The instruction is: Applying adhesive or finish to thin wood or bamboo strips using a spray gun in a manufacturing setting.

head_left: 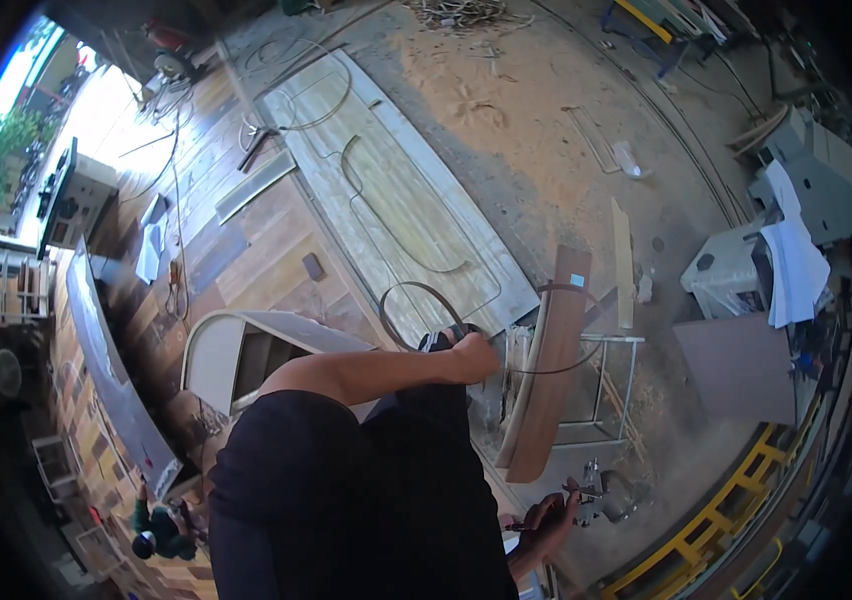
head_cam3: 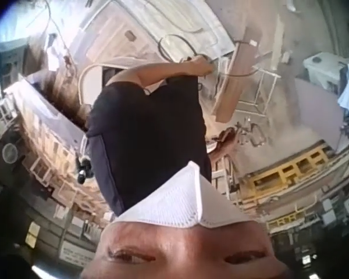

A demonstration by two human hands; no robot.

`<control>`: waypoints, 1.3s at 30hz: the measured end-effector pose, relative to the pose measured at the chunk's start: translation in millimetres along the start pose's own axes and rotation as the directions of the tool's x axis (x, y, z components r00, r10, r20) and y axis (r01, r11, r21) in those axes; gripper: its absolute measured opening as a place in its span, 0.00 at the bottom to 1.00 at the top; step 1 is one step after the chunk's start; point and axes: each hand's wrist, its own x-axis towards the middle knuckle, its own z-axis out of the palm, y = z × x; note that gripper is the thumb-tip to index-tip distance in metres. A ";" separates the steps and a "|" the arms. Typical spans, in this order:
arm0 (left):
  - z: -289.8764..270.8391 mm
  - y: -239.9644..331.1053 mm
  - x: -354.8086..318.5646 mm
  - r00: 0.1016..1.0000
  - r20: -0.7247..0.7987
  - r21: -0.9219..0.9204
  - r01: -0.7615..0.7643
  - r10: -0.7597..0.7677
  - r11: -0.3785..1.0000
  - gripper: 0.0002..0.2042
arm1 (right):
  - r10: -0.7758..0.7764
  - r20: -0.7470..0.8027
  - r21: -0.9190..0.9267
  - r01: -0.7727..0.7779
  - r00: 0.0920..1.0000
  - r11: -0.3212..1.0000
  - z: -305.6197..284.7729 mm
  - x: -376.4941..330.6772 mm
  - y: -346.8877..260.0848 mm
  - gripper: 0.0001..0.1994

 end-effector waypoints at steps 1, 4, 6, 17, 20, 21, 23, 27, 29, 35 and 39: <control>-4.1 6.4 -18.9 0.995 0.007 -0.016 0.102 -0.101 0.995 0.08 | 0.006 0.037 -0.021 -0.005 0.999 1.000 -4.7 8.1 -1.5 0.23; 0.2 17.4 -69.6 0.946 -0.007 -0.086 0.321 -0.323 0.943 0.09 | 0.103 0.141 -0.107 -0.088 0.985 0.990 -10.9 22.0 1.6 0.21; 1.9 17.7 -102.8 0.861 -0.079 -0.164 0.486 -0.503 0.858 0.10 | 0.185 0.057 -0.155 -0.174 0.981 0.972 -1.3 23.8 3.8 0.19; -72.4 -0.6 -250.5 0.193 -0.237 -0.683 0.663 -0.952 0.305 0.16 | 0.271 0.416 -0.298 -0.151 0.868 0.942 42.2 59.2 5.9 0.18; -96.9 -15.6 -266.4 0.064 -0.205 -0.800 0.563 -0.977 0.206 0.17 | 0.281 0.447 -0.306 -0.151 0.849 0.940 61.9 67.8 4.5 0.16; -102.3 -23.3 -265.8 0.059 -0.227 -0.853 0.469 -0.972 0.228 0.15 | 0.270 0.450 -0.326 -0.125 0.851 0.937 71.7 69.9 3.7 0.16; -113.6 -36.6 -258.3 0.085 -0.238 -0.931 0.264 -0.968 0.252 0.12 | 0.264 0.456 -0.357 -0.097 0.850 0.929 93.2 75.6 3.9 0.16; -117.7 -45.8 -195.9 0.415 -0.243 -0.909 0.219 -0.877 0.355 0.14 | 0.241 0.452 -0.417 -0.036 0.859 0.908 153.7 90.0 1.1 0.17; -140.9 -33.9 -159.6 0.682 -0.188 -0.736 0.379 -0.707 0.562 0.15 | 0.216 0.477 -0.428 0.010 0.852 0.904 190.4 91.9 -2.3 0.18; -127.4 -19.6 -73.8 0.927 -0.338 -0.385 0.020 -0.162 0.923 0.09 | 0.064 0.341 -0.249 0.024 0.938 0.968 295.6 125.4 -25.2 0.27; -131.2 -41.8 -63.5 0.926 -0.377 -0.306 -0.147 0.022 0.941 0.08 | -0.034 0.230 -0.259 0.095 0.973 0.961 325.8 143.8 -25.8 0.25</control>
